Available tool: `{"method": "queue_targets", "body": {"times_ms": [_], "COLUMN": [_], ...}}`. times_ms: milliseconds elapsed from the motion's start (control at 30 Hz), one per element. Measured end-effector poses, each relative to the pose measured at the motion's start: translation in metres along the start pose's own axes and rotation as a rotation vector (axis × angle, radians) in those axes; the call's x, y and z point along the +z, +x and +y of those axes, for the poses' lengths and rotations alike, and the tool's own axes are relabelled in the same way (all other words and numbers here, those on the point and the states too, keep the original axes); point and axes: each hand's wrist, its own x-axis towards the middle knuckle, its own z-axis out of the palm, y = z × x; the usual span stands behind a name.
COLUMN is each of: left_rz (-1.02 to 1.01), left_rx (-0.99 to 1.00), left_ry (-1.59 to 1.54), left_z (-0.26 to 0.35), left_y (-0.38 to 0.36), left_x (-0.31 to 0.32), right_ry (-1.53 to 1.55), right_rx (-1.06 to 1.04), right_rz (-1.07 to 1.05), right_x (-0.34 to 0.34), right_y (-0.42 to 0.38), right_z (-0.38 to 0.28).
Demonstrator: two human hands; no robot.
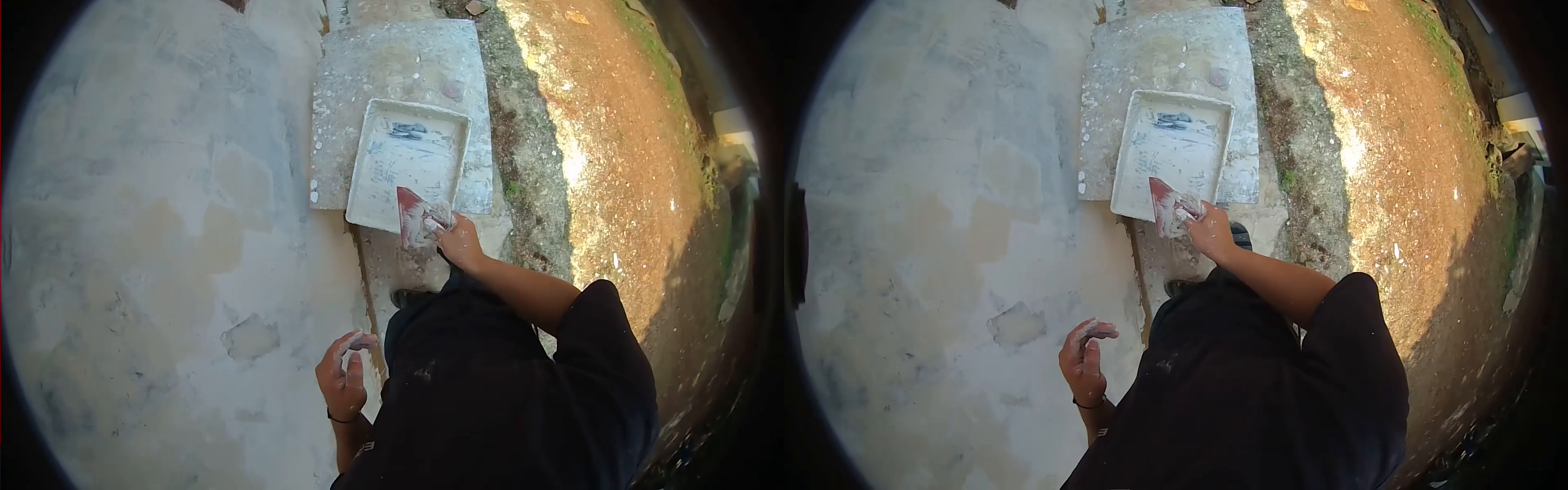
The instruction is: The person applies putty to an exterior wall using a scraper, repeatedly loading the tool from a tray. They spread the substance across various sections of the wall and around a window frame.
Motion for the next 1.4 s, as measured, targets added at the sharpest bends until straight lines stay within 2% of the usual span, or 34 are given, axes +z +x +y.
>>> {"method": "queue_targets", "body": {"times_ms": [33,100,167,233,400,500,567,633,700,733,767,833,867,900,967,1000,1033,1067,1133,1167,1333,1400], "left_rz": [-0.139,-0.275,-0.401,-0.495,-0.776,-0.874,-0.89,-0.827,-0.707,-0.72,-0.697,-0.643,-0.656,-0.672,-0.712,-0.748,-0.792,-0.818,-0.83,-0.827,-0.834,-0.834], "left_rx": [0.021,0.098,0.155,0.159,0.195,0.315,0.201,0.23,0.293,0.264,0.298,0.308,0.334,0.36,0.363,0.451,0.539,0.517,0.619,0.612,0.556,0.535], "left_ry": [0.023,0.099,0.079,0.074,0.125,0.113,0.068,0.164,0.237,0.243,0.251,0.246,0.234,0.226,0.242,0.233,0.225,0.246,0.171,0.178,0.172,0.172], "left_z": [0.002,0.007,0.012,0.004,-0.024,-0.04,-0.059,-0.091,-0.119,-0.13,-0.136,-0.149,-0.152,-0.157,-0.167,-0.171,-0.175,-0.179,-0.186,-0.191,-0.202,-0.208], "left_y": [0.016,0.048,0.077,0.108,0.185,0.241,0.279,0.326,0.367,0.381,0.394,0.416,0.421,0.425,0.431,0.433,0.434,0.433,0.434,0.433,0.428,0.424], "left_x": [0.006,0.019,0.032,0.042,0.059,0.064,0.063,0.068,0.075,0.078,0.081,0.1,0.108,0.117,0.139,0.152,0.161,0.169,0.184,0.187,0.181,0.178], "right_ry": [0.015,0.065,0.076,-0.125,-0.067,-0.106,-0.131,-0.141,-0.214,-0.411,-0.411,-0.662,-0.767,-0.761,-0.931,-0.913,-0.999,-1.08,-1.086,-1.117,-1.23,-1.231], "right_rx": [0.022,0.153,0.193,0.255,0.359,0.408,0.472,0.449,0.298,0.185,0.21,0.094,-0.029,-0.02,-0.232,-0.209,-0.308,-0.414,-0.459,-0.513,-0.494,-0.439], "right_rz": [0.056,0.215,0.277,0.313,0.434,0.499,0.521,0.51,0.405,0.361,0.345,0.187,0.151,0.113,0.001,-0.013,-0.015,-0.016,0.004,0.031,0.08,-0.003], "right_x": [-0.012,-0.033,-0.048,-0.056,-0.052,-0.044,-0.028,-0.009,0.005,0.011,0.02,0.027,0.031,0.035,0.04,0.04,0.042,0.048,0.047,0.045,0.034,0.035], "right_y": [0.002,0.008,0.006,0.007,0.014,0.035,0.051,0.07,0.094,0.105,0.113,0.149,0.164,0.18,0.206,0.219,0.229,0.235,0.241,0.242,0.256,0.254], "right_z": [0.006,0.016,0.009,0.009,0.017,0.005,-0.003,0.003,0.002,0.008,0.011,0.01,0.013,0.017,0.029,0.039,0.05,0.058,0.074,0.079,0.09,0.102]}}
